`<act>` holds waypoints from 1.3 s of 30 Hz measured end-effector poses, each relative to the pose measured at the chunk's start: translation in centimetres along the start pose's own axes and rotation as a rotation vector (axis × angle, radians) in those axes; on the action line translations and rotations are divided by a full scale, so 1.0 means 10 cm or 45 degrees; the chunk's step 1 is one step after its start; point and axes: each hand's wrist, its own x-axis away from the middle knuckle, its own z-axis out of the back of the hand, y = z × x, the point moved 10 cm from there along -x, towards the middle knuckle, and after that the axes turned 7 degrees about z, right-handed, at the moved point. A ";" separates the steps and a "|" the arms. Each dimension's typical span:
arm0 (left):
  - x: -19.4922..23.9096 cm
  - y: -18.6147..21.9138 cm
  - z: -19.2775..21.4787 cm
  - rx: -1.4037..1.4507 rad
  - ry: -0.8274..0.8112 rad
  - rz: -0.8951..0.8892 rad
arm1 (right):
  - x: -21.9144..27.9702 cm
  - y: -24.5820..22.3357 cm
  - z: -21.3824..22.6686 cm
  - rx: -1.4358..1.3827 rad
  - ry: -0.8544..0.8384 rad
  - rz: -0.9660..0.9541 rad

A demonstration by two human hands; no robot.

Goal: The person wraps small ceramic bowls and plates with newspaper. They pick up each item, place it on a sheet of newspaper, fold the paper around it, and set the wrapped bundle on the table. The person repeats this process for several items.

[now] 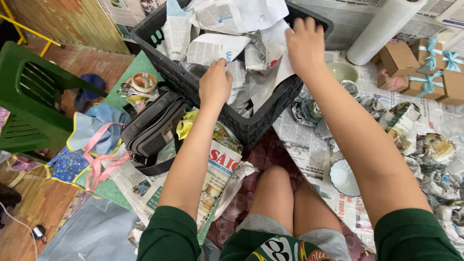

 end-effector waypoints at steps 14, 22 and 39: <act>-0.07 -0.08 -0.06 0.011 0.041 -0.045 | -0.17 -0.38 -1.45 -0.696 -0.527 -0.137; -0.09 -0.01 -0.13 -0.085 -0.192 -0.016 | -0.16 -0.53 -1.52 -2.133 -0.727 -0.721; -0.02 -0.01 0.09 0.111 0.032 -0.051 | 0.02 0.14 -0.38 -0.484 -0.962 -0.037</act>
